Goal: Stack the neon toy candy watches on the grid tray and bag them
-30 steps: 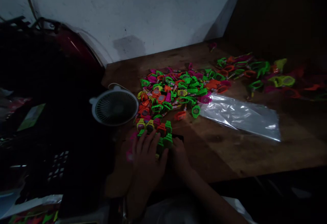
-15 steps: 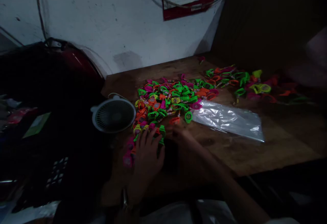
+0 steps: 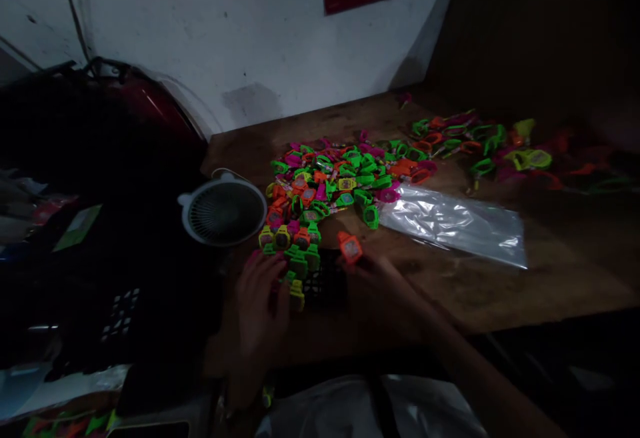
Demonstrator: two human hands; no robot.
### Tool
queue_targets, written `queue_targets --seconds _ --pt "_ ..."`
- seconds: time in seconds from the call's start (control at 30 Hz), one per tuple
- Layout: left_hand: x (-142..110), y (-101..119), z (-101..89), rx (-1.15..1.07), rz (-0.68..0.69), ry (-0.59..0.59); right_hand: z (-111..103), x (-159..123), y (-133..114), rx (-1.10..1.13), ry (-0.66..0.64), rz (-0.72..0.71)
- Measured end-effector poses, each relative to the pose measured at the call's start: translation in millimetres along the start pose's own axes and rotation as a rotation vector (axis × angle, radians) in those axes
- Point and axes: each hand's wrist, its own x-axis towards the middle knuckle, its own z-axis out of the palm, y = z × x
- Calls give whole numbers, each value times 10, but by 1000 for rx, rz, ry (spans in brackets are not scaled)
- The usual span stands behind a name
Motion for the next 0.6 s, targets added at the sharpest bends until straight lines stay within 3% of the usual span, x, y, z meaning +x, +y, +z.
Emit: queue_targets --seconds 0.1,0.23,0.37,0.6 --pt "-110 -9 78 109 54 -69 469 -241 -52 360 -47 144" --pt "-211 14 165 122 65 -89 982 -324 -18 350 170 189" --pt "-257 12 182 131 78 -88 1109 -336 29 179 320 121" --pt "-26 86 188 216 153 -73 1236 -317 45 -42 234 16"
